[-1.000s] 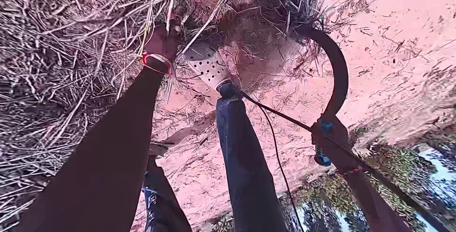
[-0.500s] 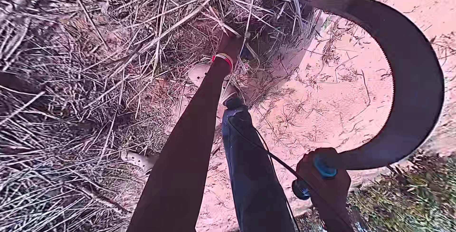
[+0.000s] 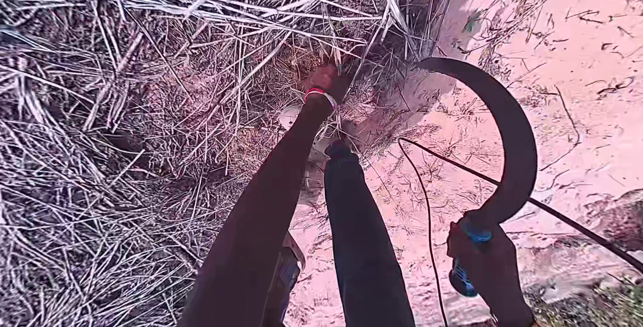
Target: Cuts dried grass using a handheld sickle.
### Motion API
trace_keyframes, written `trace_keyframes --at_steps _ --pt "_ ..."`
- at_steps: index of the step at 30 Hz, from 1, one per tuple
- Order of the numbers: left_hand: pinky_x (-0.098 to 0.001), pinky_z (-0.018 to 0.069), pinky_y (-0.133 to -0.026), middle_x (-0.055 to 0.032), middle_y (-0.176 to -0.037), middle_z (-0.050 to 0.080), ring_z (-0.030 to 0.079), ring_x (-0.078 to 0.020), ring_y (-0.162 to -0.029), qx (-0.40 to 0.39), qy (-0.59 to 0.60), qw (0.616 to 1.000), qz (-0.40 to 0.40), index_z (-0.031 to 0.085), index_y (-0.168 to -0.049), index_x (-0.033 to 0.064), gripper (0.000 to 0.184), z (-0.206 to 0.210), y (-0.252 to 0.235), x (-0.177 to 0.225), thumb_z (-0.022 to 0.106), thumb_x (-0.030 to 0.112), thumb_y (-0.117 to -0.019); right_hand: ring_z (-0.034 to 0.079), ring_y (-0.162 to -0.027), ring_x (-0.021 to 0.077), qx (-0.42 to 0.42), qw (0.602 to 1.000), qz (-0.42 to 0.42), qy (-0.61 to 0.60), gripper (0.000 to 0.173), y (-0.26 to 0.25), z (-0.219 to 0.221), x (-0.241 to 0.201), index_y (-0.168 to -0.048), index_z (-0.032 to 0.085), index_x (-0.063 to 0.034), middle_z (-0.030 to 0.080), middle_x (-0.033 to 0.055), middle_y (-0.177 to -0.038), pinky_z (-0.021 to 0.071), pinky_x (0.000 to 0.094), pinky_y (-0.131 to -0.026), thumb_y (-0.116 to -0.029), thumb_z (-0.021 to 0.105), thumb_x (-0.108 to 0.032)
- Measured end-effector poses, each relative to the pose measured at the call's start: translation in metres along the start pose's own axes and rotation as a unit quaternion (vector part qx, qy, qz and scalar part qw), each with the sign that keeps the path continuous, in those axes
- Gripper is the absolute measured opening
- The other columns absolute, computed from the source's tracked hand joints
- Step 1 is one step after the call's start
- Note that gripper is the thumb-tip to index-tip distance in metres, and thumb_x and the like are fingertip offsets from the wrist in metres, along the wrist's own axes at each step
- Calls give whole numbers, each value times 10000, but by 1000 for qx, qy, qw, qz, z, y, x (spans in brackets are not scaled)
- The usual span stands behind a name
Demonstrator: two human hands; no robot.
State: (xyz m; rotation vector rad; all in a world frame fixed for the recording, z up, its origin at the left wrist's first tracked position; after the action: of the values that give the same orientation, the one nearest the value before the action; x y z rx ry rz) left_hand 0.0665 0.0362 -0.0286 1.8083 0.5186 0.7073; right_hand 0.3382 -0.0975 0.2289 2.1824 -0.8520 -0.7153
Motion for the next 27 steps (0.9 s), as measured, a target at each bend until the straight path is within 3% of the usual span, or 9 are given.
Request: trace_keyframes --at_steps 5,9,12,14,16,19,23,25,27 --pt "-768 436 -926 -398 -1122 656 617 -586 -1140 47 -104 989 -92 666 -1086 -112 490 -36 48 -177 499 349 -1082 565 -483 -29 -25 998 10 -52 190 15 33 11 -971 541 -14 548 -119 -615 525 181 -474 -816 606 -105" --pt "-813 419 -901 -418 -1129 646 605 -627 -1119 76 -159 959 -222 657 -1157 -94 535 -47 102 -360 481 406 -1089 551 -484 29 -112 993 13 -23 263 -16 92 5 -1100 561 18 544 -48 -639 511 214 -479 -865 588 -97" --pt "-758 365 -1055 -439 -1313 561 523 -602 -1282 71 -91 953 -279 545 -1352 -132 575 -26 144 -445 563 369 -1070 565 -510 114 -214 974 80 7 253 -66 151 -11 -1222 518 22 551 56 -689 522 267 -515 -1005 603 -77" --pt "-656 303 -1173 -432 -1495 402 393 -559 -1425 87 -8 951 -298 373 -1518 -108 718 -19 164 -445 700 269 -1003 535 -452 112 -249 960 128 -34 137 -81 191 -28 -1099 526 -24 528 34 -632 514 273 -450 -1026 592 -120" --pt "-592 281 -1211 -405 -1582 285 327 -519 -1480 155 52 934 -317 239 -1598 -59 842 -13 184 -432 728 233 -979 538 -481 111 -268 946 165 -79 159 -59 215 -43 -1129 518 -46 526 21 -686 523 284 -465 -1047 576 -169" --pt "-580 326 -1194 -364 -1535 420 414 -491 -1451 225 28 934 -276 337 -1572 -37 664 1 187 -363 620 234 -1036 530 -489 106 -289 928 187 -144 156 -8 226 -61 -1128 519 -31 517 27 -690 508 260 -467 -1010 598 -95" --pt "-658 433 -1073 -306 -1563 411 497 -516 -1360 286 40 951 -110 461 -1516 34 564 12 185 -268 629 105 -982 542 -502 102 -342 904 153 -208 195 71 250 -70 -1149 520 41 519 46 -686 507 240 -500 -978 594 -13" --pt "-615 409 -1119 -326 -1542 428 475 -498 -1392 294 36 955 -26 496 -1476 -12 517 10 169 -231 592 76 -975 556 -496 114 -272 908 157 -278 181 89 258 -62 -1104 523 47 531 55 -670 520 255 -497 -958 608 -19" --pt "-587 470 -1061 -311 -1433 539 568 -476 -1296 304 -3 949 78 584 -1359 -38 422 6 140 -196 545 19 -942 562 -479 112 -170 905 155 -358 139 89 259 -54 -1036 533 39 542 58 -630 523 251 -478 -927 612 4"
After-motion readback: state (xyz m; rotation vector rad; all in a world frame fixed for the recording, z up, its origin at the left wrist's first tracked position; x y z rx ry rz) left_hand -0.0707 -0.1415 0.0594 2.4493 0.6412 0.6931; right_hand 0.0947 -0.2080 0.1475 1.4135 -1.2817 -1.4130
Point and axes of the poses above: each hand's wrist, its own y-axis away from the middle knuckle, its own z-axis out of the palm, x = y × z, the point moved 6 cm from there along -y, towards the middle knuckle
